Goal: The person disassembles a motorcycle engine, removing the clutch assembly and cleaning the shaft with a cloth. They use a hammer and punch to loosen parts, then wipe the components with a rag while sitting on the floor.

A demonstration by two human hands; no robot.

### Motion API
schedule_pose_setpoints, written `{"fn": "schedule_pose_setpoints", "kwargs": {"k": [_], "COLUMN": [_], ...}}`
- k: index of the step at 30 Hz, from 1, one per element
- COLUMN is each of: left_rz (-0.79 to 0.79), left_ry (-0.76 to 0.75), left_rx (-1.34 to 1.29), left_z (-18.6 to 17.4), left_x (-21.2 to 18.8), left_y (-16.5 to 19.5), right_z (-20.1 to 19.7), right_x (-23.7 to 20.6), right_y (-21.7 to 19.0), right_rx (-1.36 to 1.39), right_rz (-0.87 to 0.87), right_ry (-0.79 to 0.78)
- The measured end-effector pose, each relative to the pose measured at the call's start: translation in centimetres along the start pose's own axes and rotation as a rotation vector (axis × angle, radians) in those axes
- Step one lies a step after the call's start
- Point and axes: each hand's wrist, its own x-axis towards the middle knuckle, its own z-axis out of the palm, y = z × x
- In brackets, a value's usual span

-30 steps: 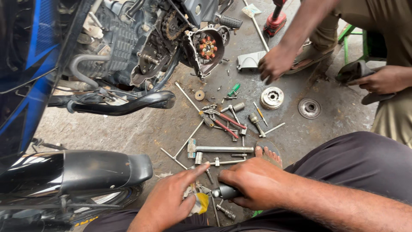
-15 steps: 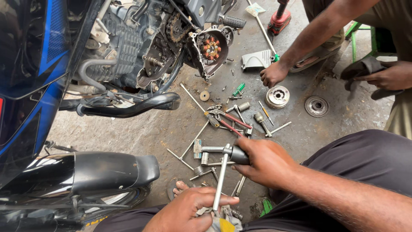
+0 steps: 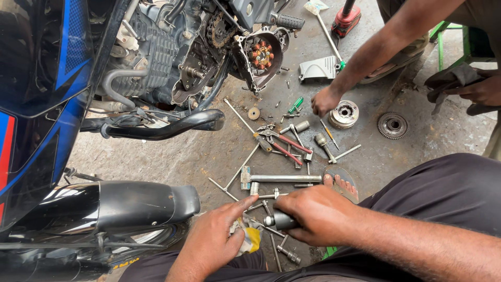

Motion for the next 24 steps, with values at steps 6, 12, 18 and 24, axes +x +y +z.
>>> {"fn": "schedule_pose_setpoints", "kwargs": {"k": [6, 12, 18, 24], "left_rz": [0.067, 0.303, 0.380, 0.282], "left_ry": [-0.089, -0.327, -0.256, -0.063], "left_rx": [-0.001, -0.343, -0.482, -0.431], "left_z": [1.8, 1.4, 0.1, 0.0], "left_x": [0.0, -0.5, -0.5, -0.5], "left_y": [-0.4, 0.1, 0.9, 1.1], "right_z": [-1.2, -1.5, -0.6, 1.3], "right_x": [0.0, 0.4, 0.7, 0.1], "right_y": [-0.5, -0.2, 0.9, 0.8], "right_rx": [0.159, 0.151, 0.020, -0.036], "right_rz": [0.111, 0.424, 0.509, 0.221], "right_ry": [0.145, 0.216, 0.108, -0.080]}}
